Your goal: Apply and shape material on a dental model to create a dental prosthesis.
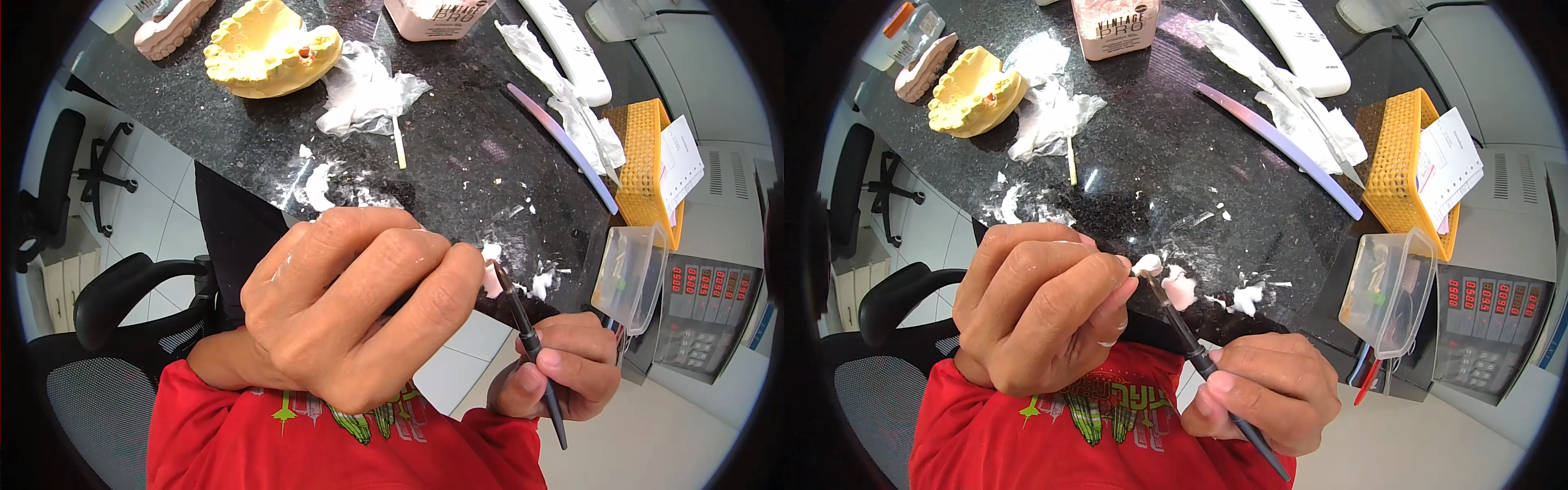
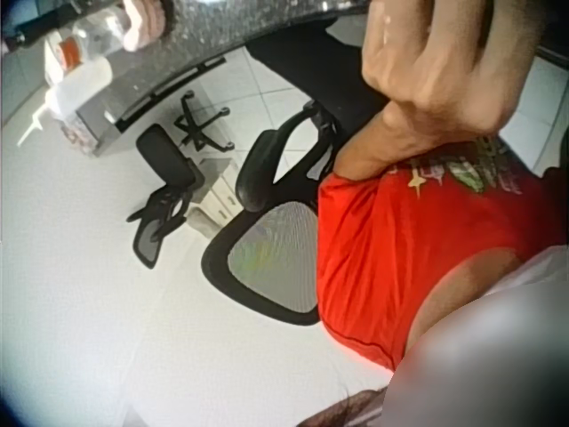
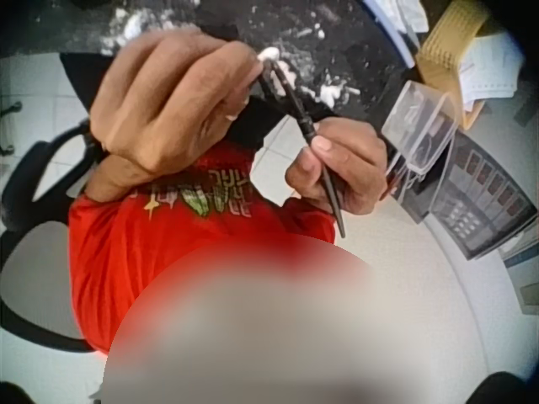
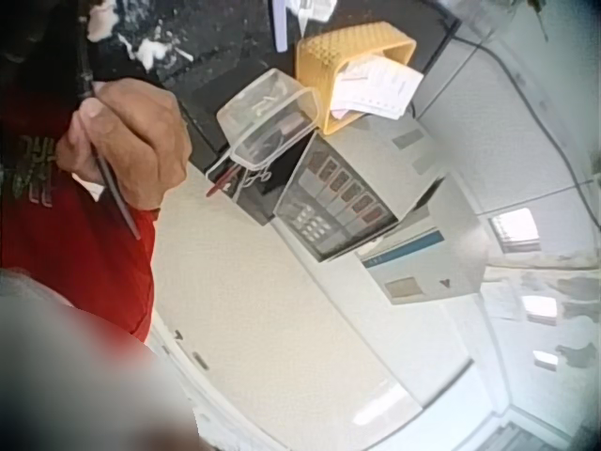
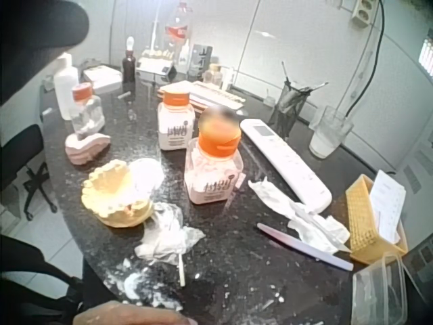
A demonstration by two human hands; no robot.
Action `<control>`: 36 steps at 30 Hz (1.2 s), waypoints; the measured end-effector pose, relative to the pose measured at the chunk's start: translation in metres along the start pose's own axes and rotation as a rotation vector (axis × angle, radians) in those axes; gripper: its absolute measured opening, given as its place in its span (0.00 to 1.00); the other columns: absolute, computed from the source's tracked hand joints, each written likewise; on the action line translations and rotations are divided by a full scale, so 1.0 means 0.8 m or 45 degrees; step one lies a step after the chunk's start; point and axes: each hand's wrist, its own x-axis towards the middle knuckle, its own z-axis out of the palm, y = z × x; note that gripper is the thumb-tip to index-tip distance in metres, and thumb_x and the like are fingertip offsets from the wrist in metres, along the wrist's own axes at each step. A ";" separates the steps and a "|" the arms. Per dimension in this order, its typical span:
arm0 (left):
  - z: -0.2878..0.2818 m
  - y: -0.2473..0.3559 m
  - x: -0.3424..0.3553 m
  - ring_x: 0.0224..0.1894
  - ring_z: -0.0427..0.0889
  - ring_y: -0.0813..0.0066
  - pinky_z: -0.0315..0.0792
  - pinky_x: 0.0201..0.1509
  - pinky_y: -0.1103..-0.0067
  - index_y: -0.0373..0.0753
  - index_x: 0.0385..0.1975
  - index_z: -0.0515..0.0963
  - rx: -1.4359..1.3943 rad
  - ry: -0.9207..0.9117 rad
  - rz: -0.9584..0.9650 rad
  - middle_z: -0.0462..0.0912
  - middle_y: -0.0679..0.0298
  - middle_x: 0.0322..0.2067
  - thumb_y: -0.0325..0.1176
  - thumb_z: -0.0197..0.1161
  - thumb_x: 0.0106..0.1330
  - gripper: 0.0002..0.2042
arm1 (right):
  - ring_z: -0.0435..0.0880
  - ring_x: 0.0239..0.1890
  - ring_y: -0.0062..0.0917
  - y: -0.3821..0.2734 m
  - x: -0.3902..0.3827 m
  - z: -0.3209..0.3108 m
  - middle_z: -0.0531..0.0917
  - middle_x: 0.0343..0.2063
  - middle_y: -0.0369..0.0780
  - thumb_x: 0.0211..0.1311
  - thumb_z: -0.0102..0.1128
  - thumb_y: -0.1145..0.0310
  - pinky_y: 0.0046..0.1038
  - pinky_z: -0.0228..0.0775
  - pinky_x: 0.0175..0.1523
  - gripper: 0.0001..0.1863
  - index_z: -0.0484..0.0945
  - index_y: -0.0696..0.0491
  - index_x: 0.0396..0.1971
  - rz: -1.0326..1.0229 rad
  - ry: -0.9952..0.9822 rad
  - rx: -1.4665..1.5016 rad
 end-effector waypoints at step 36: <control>0.006 -0.004 -0.011 0.25 0.78 0.71 0.70 0.29 0.81 0.36 0.29 0.76 0.117 0.018 0.112 0.80 0.64 0.23 0.23 0.67 0.50 0.08 | 0.77 0.16 0.19 -0.001 -0.013 -0.023 0.78 0.18 0.40 0.47 0.62 0.78 0.14 0.65 0.20 0.05 0.75 0.61 0.24 0.499 0.185 0.263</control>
